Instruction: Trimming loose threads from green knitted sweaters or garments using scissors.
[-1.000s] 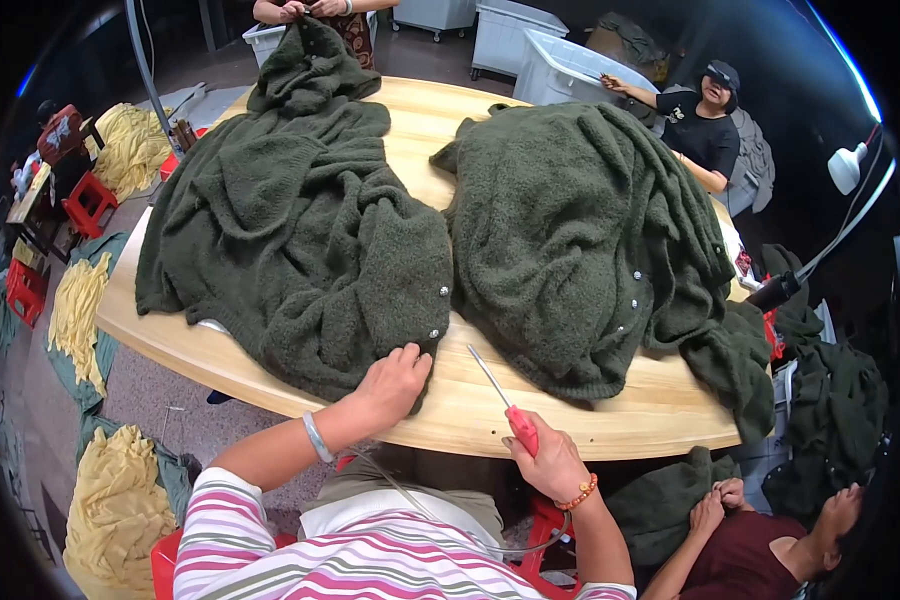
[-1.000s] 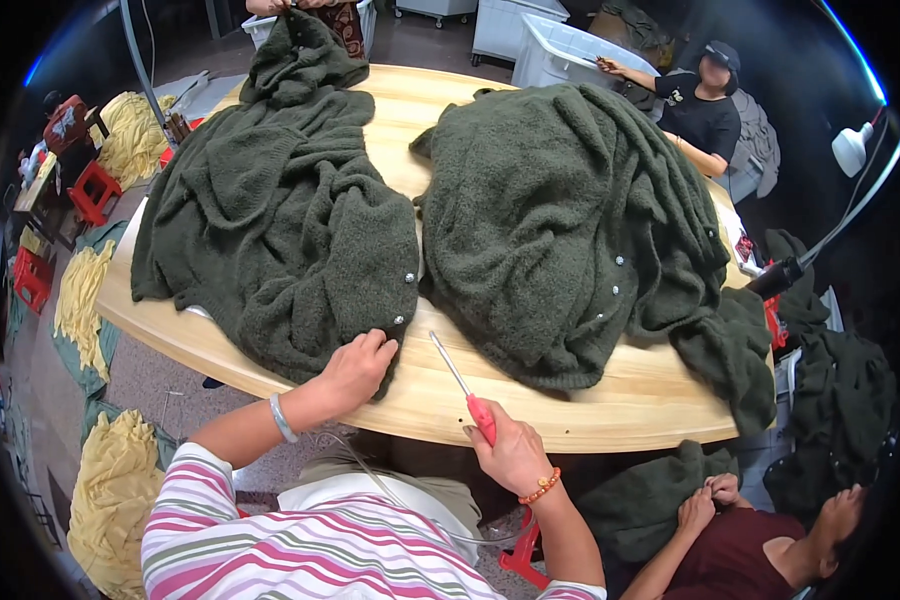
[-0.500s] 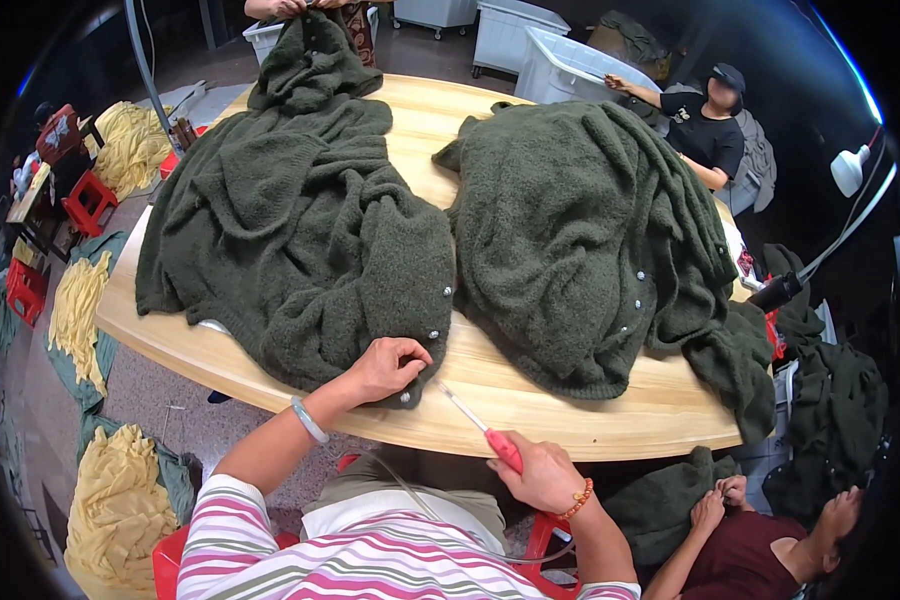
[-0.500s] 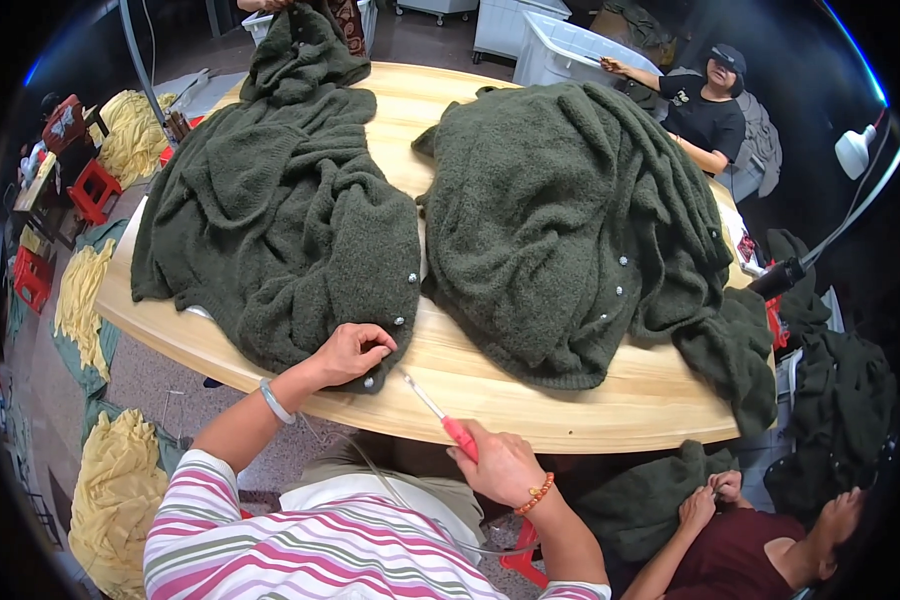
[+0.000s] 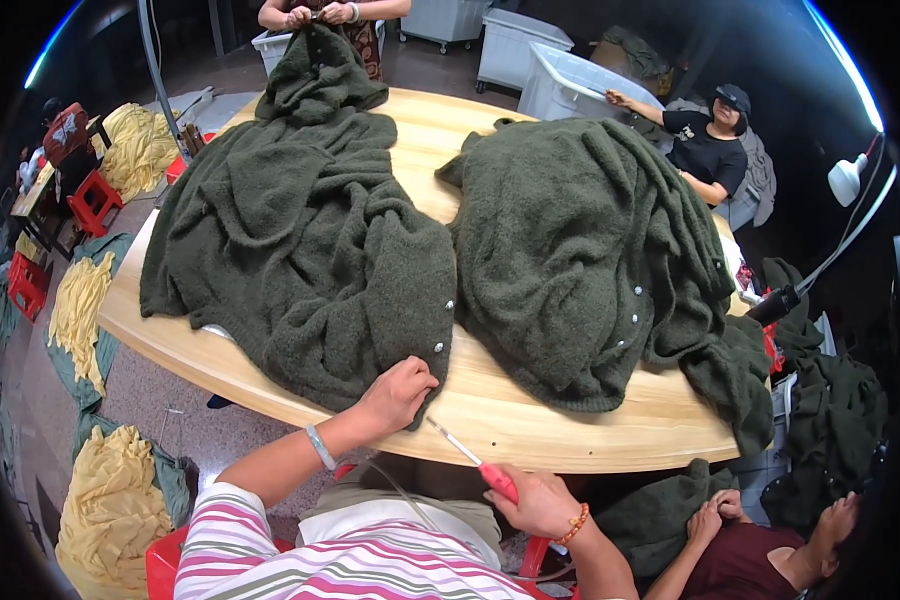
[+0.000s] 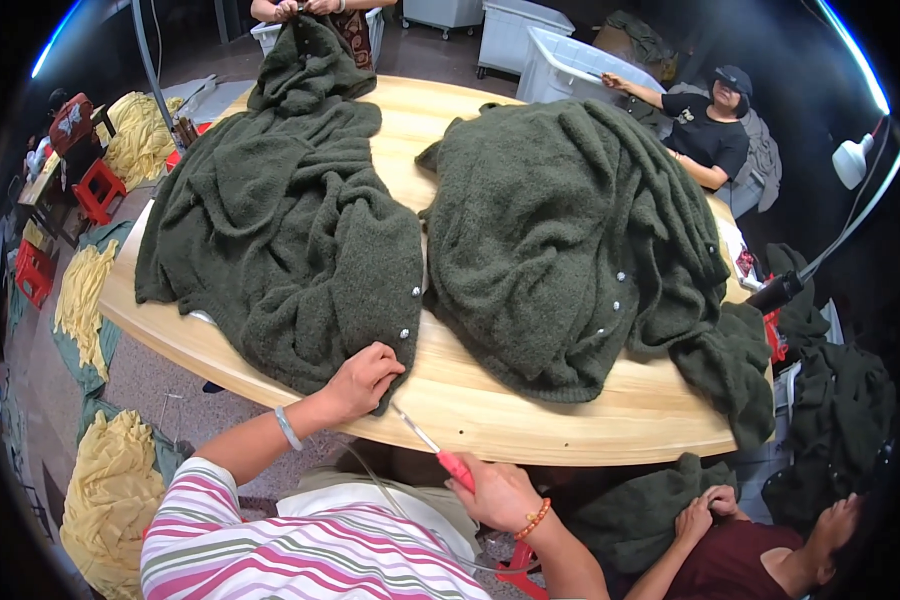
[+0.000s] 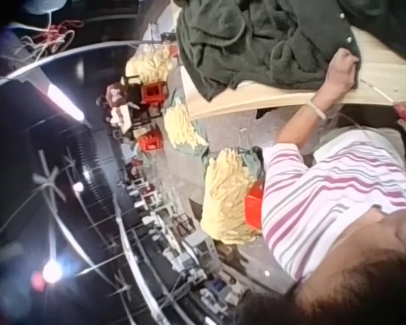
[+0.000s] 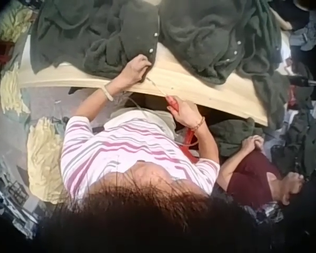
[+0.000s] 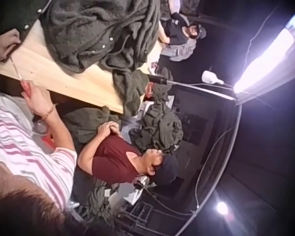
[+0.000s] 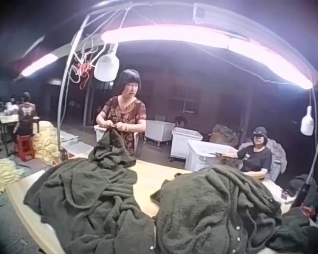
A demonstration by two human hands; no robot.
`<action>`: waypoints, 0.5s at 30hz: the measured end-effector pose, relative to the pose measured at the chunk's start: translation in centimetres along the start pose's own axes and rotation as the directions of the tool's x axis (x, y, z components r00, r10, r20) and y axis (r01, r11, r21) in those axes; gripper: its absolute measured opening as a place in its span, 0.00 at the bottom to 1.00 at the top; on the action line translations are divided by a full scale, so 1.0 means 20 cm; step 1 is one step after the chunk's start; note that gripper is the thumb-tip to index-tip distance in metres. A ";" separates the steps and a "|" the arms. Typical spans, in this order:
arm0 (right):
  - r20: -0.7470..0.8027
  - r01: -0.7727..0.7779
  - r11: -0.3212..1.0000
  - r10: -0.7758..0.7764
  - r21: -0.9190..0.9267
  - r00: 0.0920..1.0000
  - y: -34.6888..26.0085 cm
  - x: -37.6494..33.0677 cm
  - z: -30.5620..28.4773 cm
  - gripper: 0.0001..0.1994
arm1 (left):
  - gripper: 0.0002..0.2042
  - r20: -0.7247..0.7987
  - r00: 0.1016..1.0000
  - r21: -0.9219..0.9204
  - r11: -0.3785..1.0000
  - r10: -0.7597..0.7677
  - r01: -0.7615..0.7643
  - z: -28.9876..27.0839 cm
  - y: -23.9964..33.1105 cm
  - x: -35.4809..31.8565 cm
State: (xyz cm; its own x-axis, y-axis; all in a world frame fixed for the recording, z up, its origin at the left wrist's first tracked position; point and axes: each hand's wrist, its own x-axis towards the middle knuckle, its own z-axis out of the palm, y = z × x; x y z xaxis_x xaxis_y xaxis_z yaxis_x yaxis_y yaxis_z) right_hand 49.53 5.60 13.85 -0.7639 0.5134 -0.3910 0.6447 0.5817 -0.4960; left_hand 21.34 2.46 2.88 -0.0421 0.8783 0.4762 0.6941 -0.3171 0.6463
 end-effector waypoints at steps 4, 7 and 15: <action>-0.063 -0.054 0.997 0.057 0.063 0.996 0.03 -0.02 -0.02 0.21 | 0.08 0.008 1.000 0.019 0.999 0.029 -0.029 0.01 0.03 0.05; -0.118 -0.090 0.990 0.103 0.107 0.988 0.05 0.01 -0.01 0.21 | 0.07 0.061 0.998 0.067 0.998 -0.004 0.000 -0.01 0.05 0.04; -0.156 -0.076 0.993 0.090 0.091 0.984 0.13 0.04 0.04 0.19 | 0.11 0.010 0.999 0.464 0.885 0.044 -0.043 0.01 0.01 0.32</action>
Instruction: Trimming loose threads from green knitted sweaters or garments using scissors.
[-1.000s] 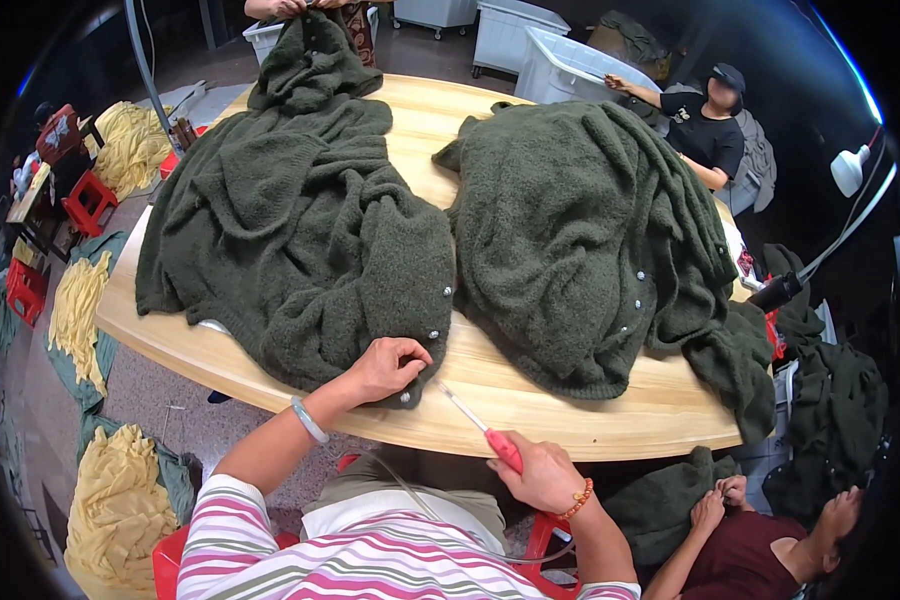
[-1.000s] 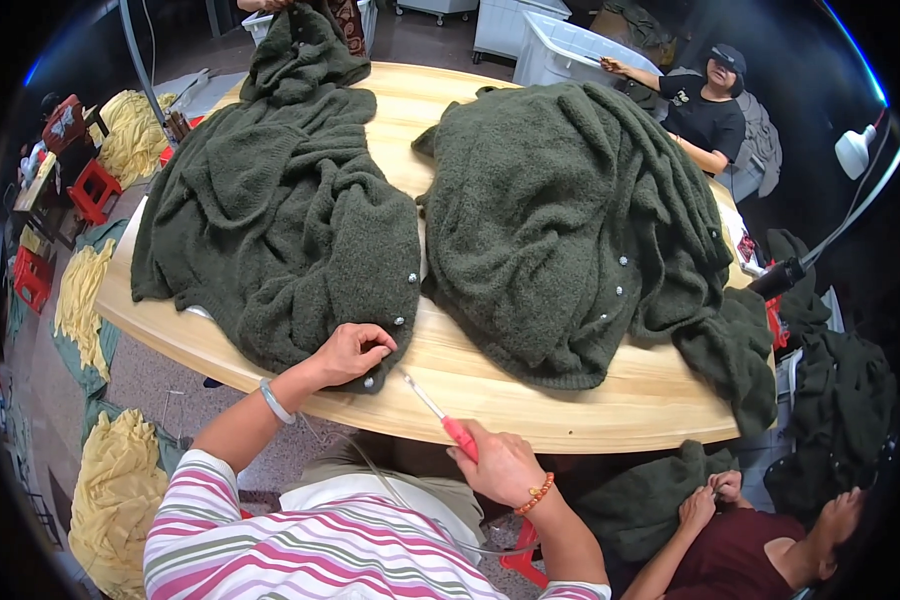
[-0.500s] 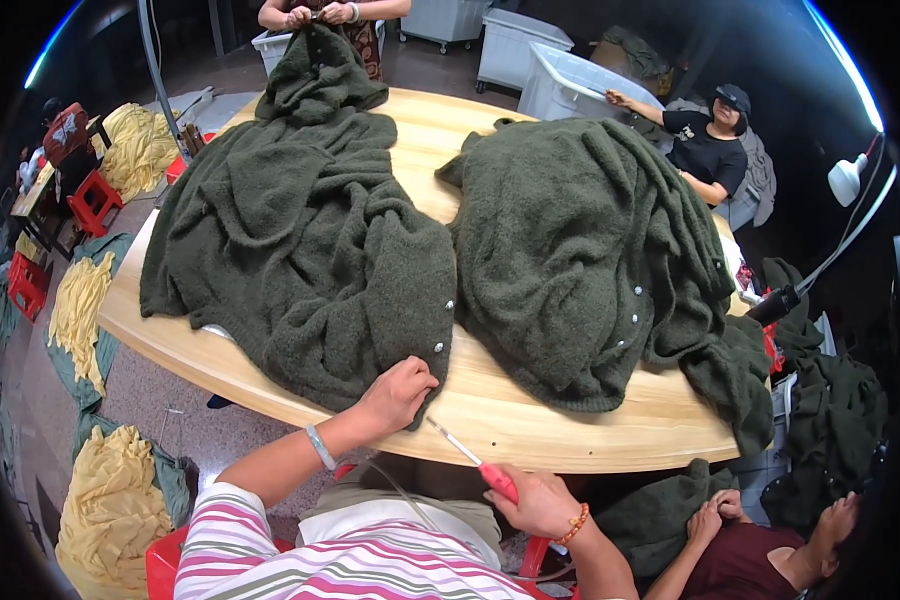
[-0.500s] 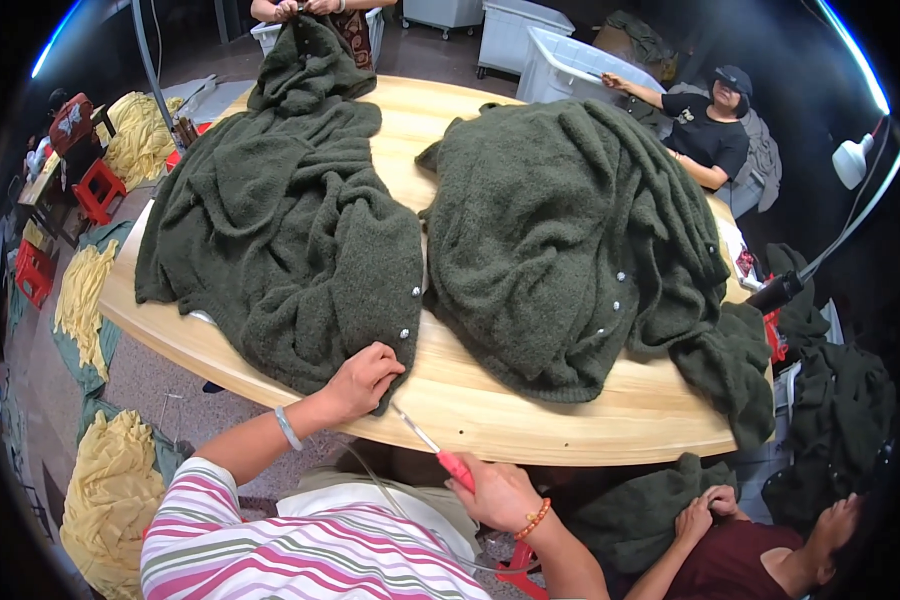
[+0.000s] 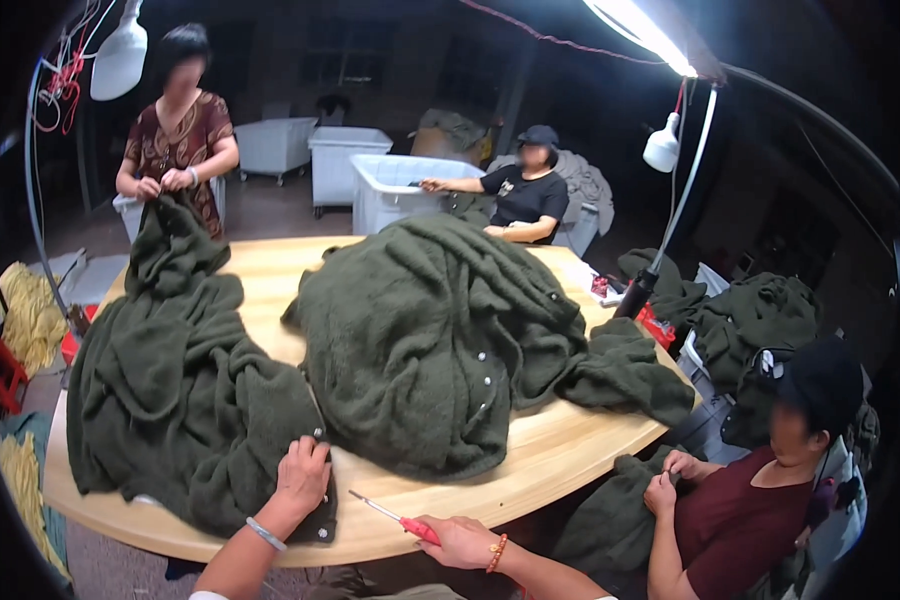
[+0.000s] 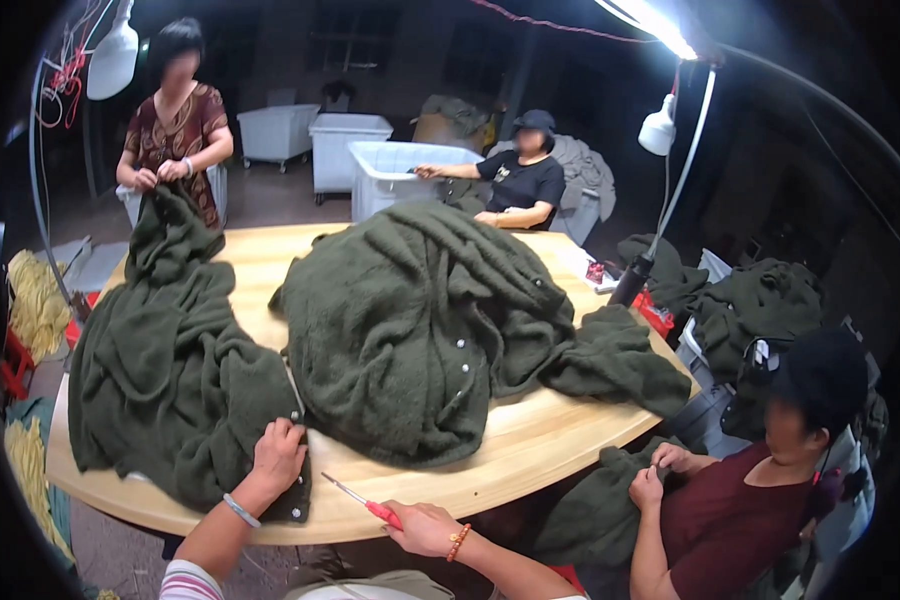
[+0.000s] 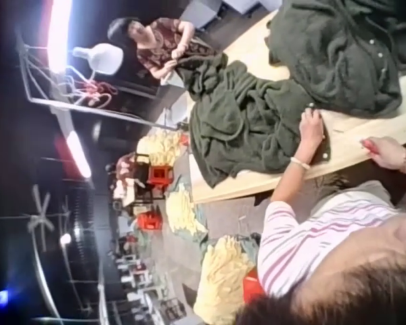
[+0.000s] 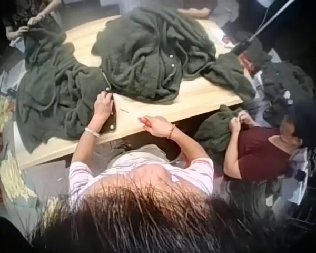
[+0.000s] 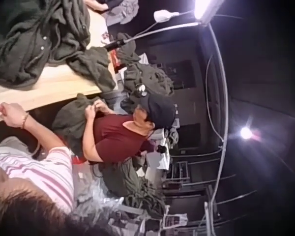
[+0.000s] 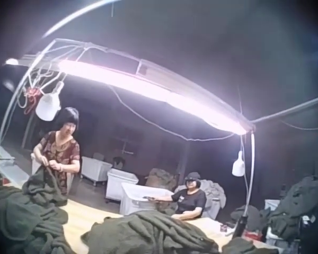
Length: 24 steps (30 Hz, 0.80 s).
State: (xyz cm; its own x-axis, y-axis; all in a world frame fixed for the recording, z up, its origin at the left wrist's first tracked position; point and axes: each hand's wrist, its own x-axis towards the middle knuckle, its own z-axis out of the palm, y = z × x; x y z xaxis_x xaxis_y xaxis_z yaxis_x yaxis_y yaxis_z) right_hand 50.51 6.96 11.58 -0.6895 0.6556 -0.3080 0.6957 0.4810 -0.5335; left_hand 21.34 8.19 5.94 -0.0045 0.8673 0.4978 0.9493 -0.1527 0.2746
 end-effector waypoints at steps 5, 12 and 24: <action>-0.007 0.006 1.000 -0.006 -0.009 1.000 -0.06 0.04 -0.01 0.18 | 0.03 -0.092 0.995 -0.188 0.982 -0.027 0.009 0.16 -0.11 -0.07; -0.180 0.061 0.997 -0.050 0.056 0.982 -0.06 0.20 -0.06 0.17 | 0.11 -0.083 0.993 -0.454 0.890 -0.084 0.037 0.08 -0.14 -0.06; -0.130 -0.041 0.999 0.041 0.004 0.991 -0.11 0.22 -0.11 0.19 | 0.06 0.073 0.997 0.128 0.992 -0.012 0.003 0.11 -0.20 0.17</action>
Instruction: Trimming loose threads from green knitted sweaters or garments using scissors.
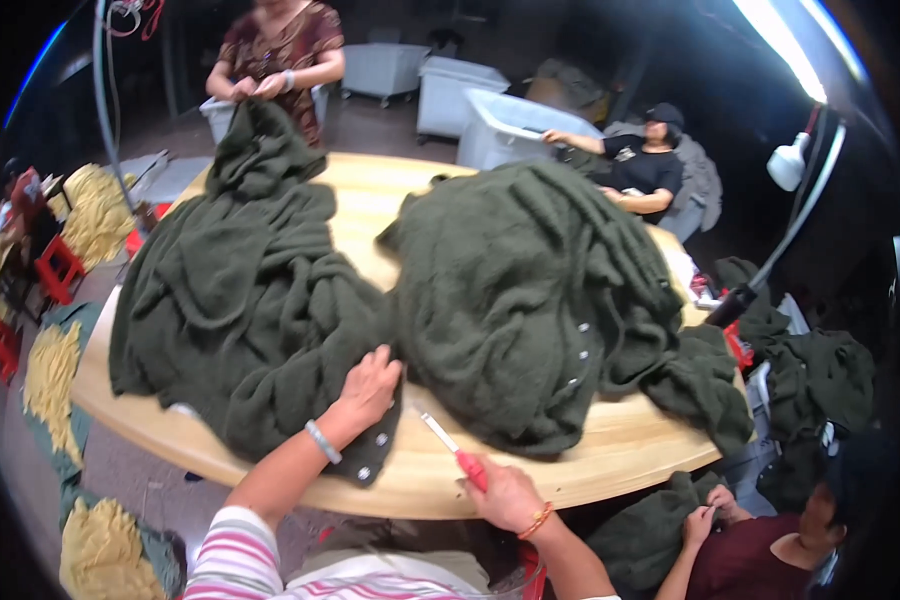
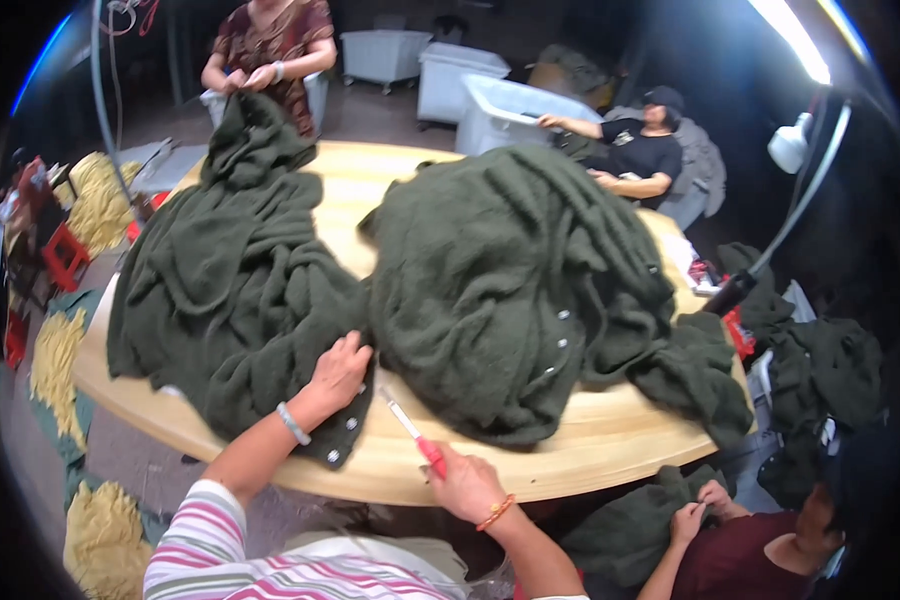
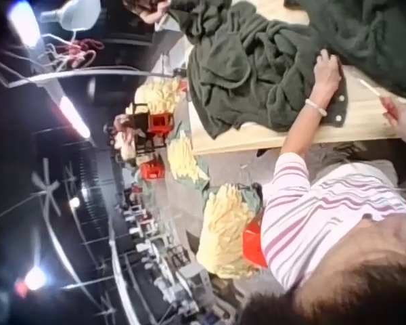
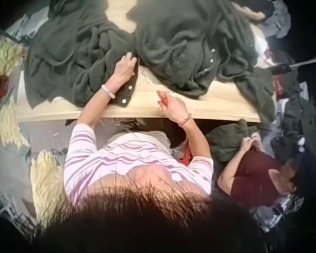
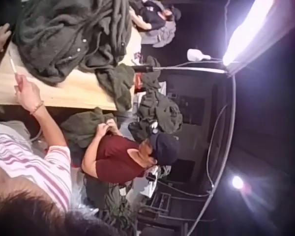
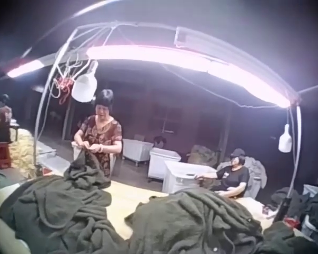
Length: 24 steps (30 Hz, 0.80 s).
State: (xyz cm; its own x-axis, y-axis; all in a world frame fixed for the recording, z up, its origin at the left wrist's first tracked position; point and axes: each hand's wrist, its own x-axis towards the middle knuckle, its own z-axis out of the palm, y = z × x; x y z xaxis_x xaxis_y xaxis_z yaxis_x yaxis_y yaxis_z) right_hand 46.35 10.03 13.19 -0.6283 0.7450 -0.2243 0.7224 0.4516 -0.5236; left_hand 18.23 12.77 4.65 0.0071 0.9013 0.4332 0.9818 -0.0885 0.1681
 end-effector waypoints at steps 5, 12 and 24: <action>0.101 -0.013 1.000 0.013 0.001 0.995 0.00 -0.03 0.02 0.19 | 0.04 -0.045 0.998 -0.315 0.949 -0.035 0.019 0.06 0.01 -0.06; -0.040 0.099 0.989 -0.095 0.110 0.995 0.07 -0.02 0.05 0.20 | 0.20 0.026 0.999 -0.427 0.904 0.038 -0.023 -0.12 0.11 -0.20; 0.238 0.142 0.987 -0.121 -0.073 0.964 -0.04 -0.23 0.06 0.19 | 0.24 0.256 0.963 -0.102 0.993 0.082 -0.058 -0.19 0.04 -0.52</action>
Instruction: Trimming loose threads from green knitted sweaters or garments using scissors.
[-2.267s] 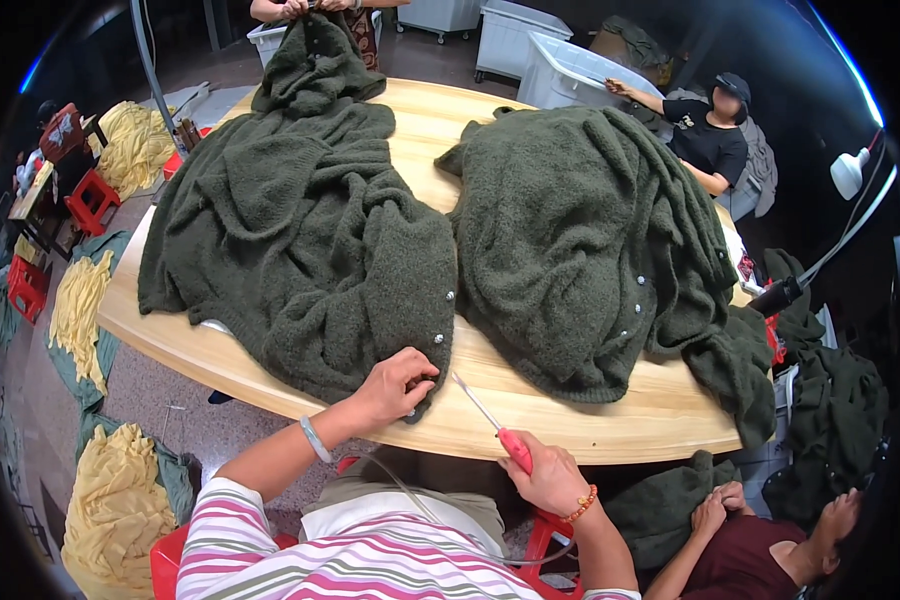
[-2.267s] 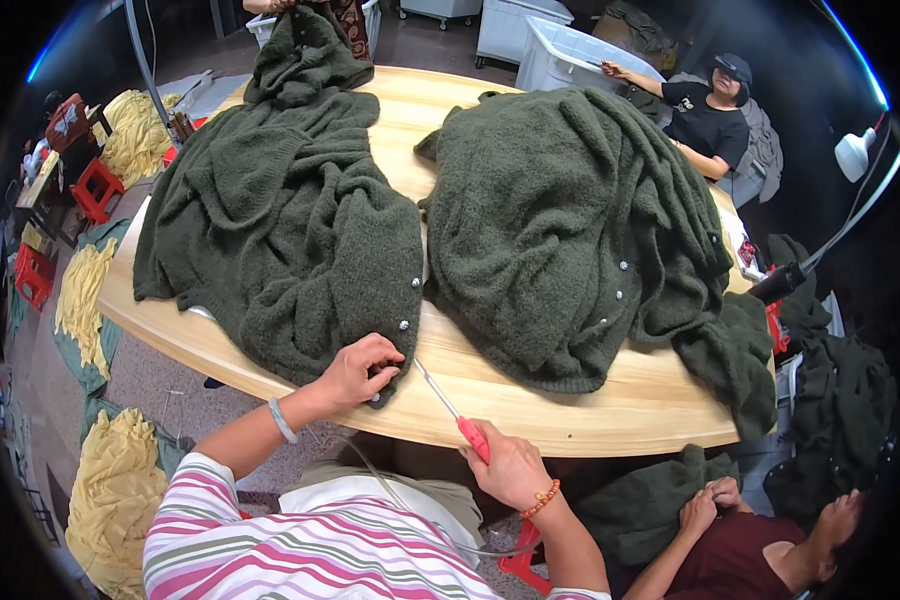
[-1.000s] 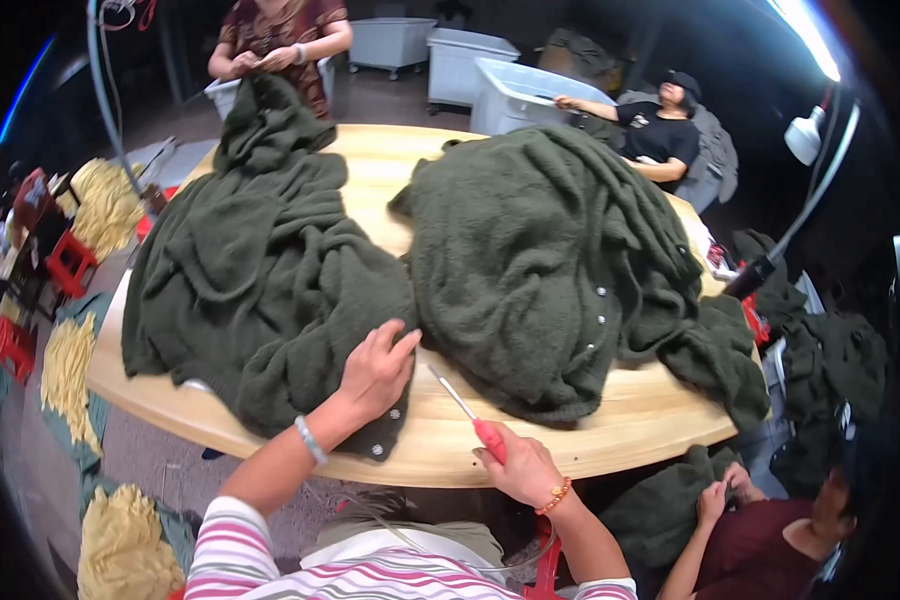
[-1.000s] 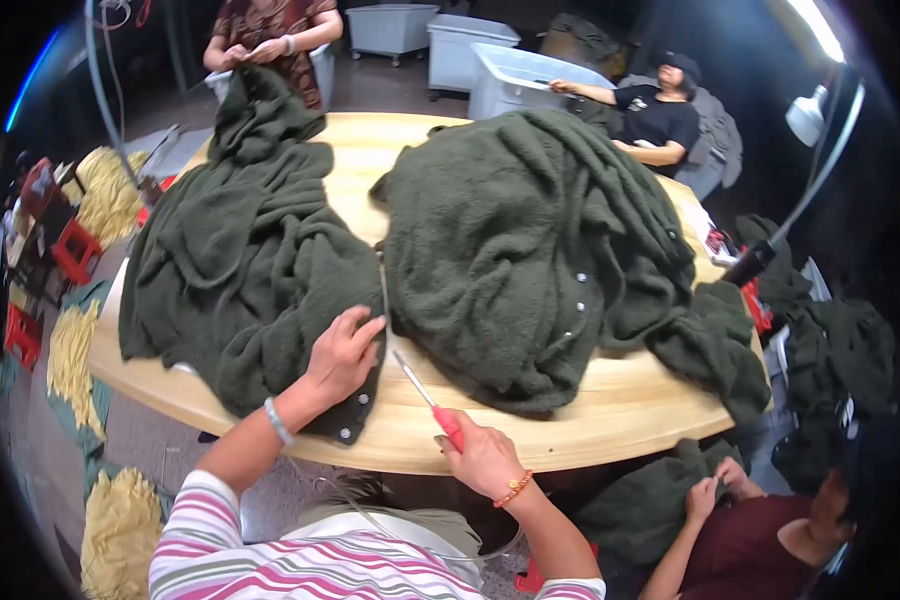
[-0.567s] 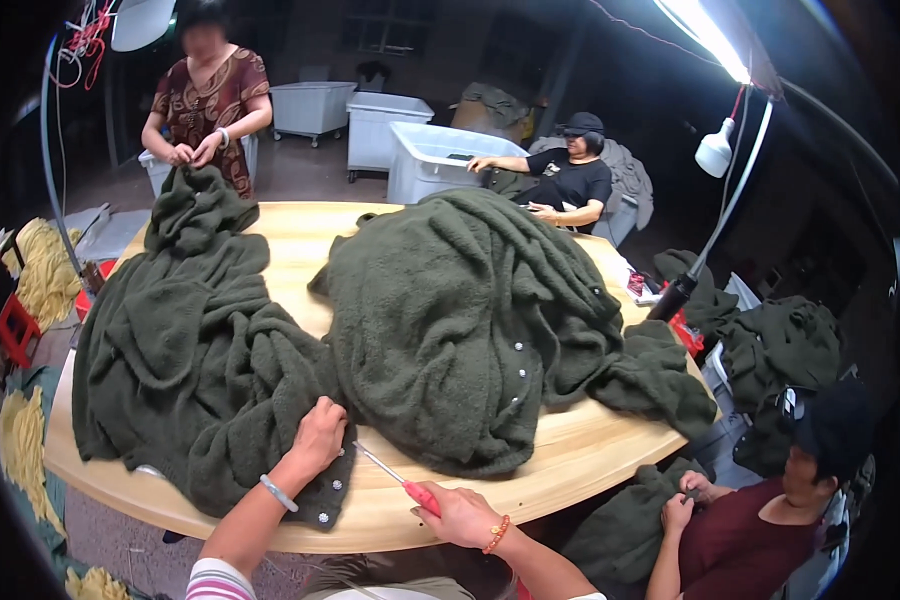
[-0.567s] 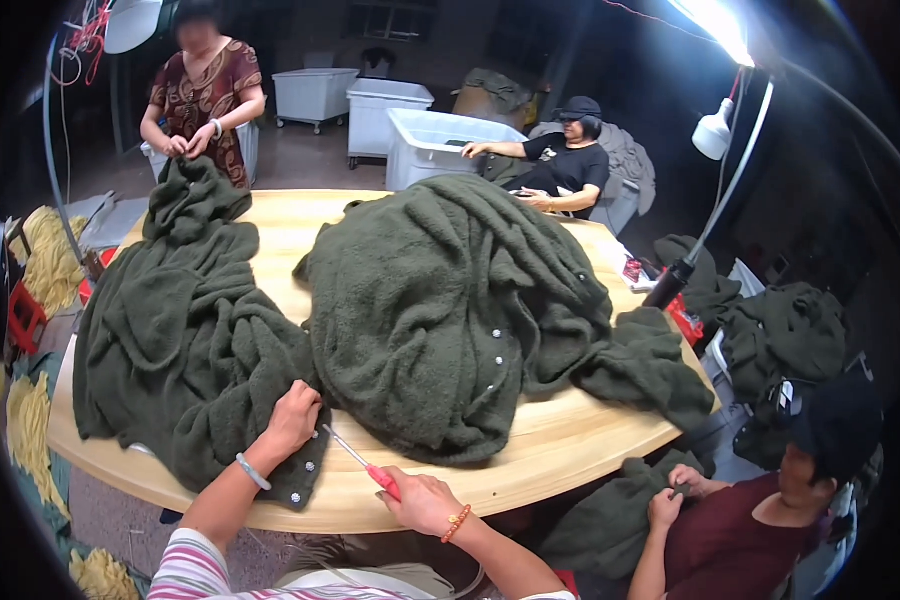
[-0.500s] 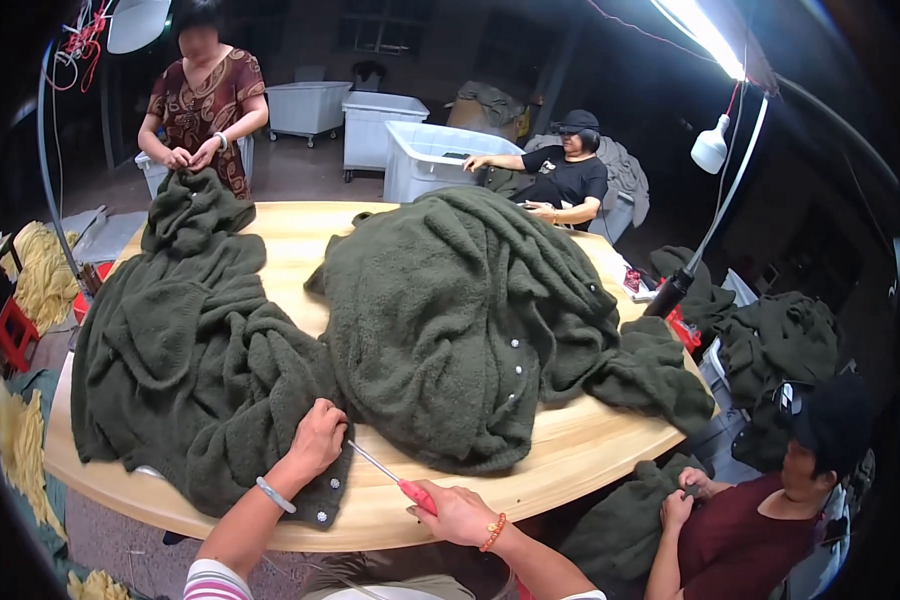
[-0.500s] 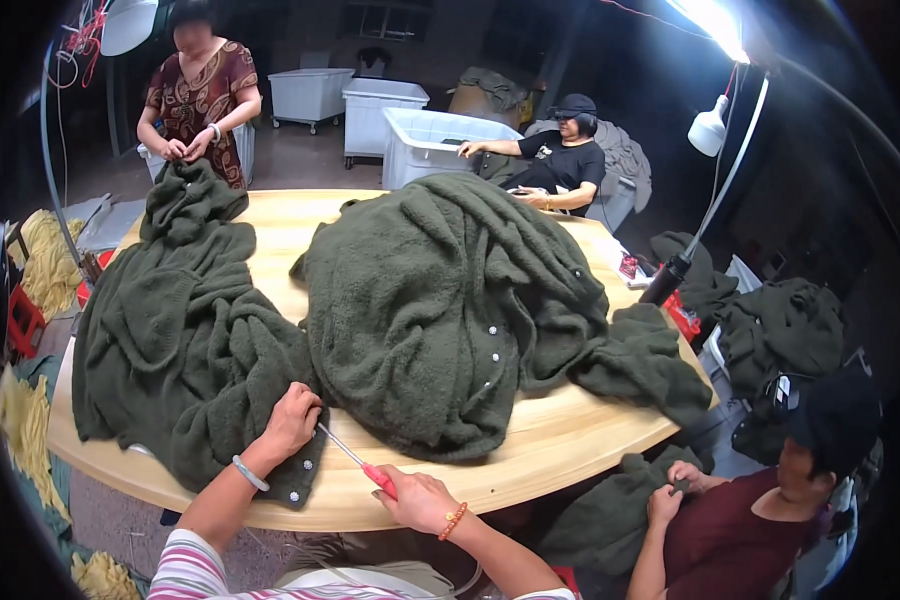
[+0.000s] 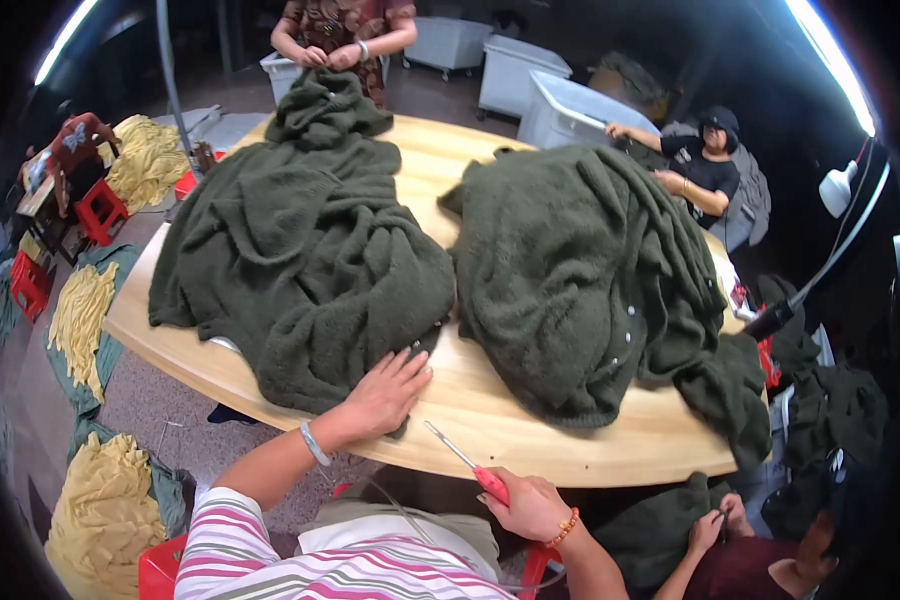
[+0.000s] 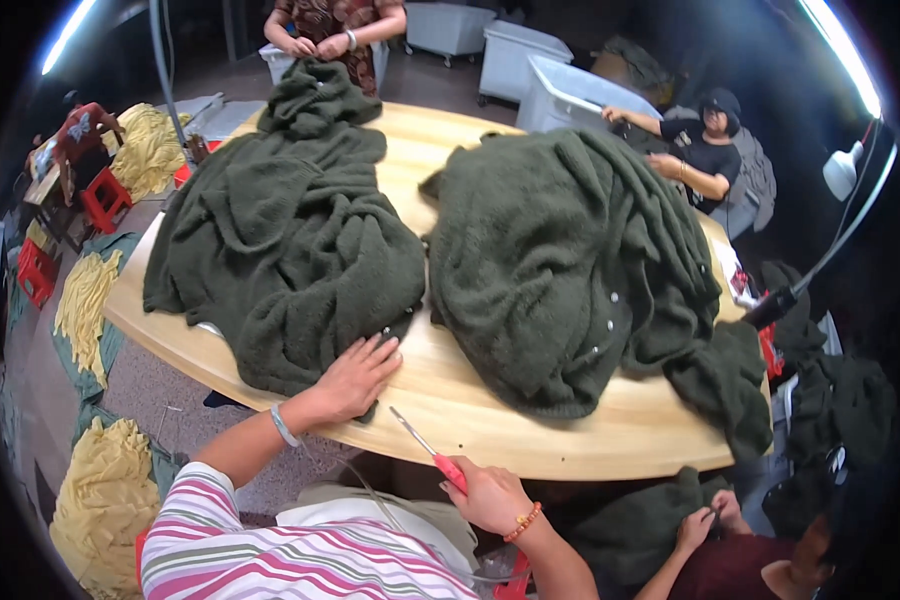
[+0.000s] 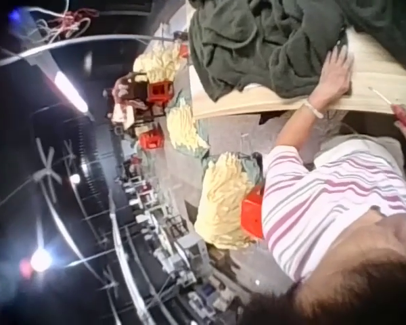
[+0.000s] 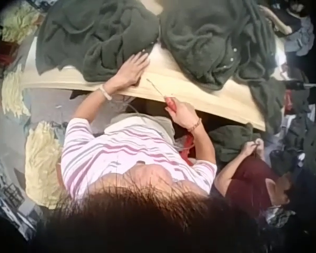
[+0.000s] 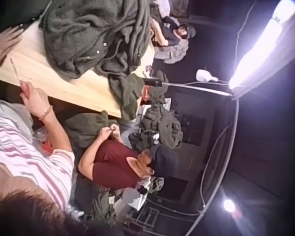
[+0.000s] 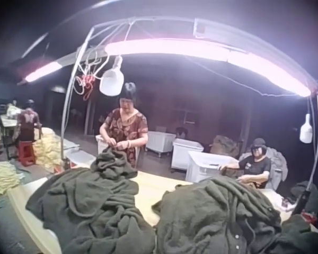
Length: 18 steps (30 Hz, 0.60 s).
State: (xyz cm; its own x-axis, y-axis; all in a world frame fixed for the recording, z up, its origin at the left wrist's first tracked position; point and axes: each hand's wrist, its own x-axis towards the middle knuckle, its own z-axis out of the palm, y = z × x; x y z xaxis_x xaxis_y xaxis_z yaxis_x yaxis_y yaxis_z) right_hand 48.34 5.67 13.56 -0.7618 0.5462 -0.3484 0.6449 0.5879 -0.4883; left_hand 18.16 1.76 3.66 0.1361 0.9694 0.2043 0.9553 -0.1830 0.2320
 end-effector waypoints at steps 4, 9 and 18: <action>-0.240 -0.003 0.994 0.029 0.108 0.970 0.06 -0.06 0.04 0.18 | 0.26 -0.058 0.998 -0.057 0.998 0.022 -0.025 0.03 0.06 -0.04; -0.218 -0.070 0.990 0.096 0.125 0.971 0.12 -0.07 0.06 0.20 | 0.38 -0.195 0.978 0.202 0.979 0.079 -0.038 -0.15 0.23 -0.13; -0.300 -0.075 0.974 0.139 0.216 0.944 0.23 -0.03 0.05 0.21 | 0.35 -0.025 0.865 -0.190 0.852 -0.501 0.488 -0.22 -0.43 0.09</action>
State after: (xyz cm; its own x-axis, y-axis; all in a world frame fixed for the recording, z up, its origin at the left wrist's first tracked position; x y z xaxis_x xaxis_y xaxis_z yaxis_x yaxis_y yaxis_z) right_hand 51.69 7.41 10.82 -0.6108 0.7761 -0.1568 0.6714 0.4027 -0.6222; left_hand 9.02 4.38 6.26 -0.3679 0.9260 0.0845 0.8302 0.2862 0.4784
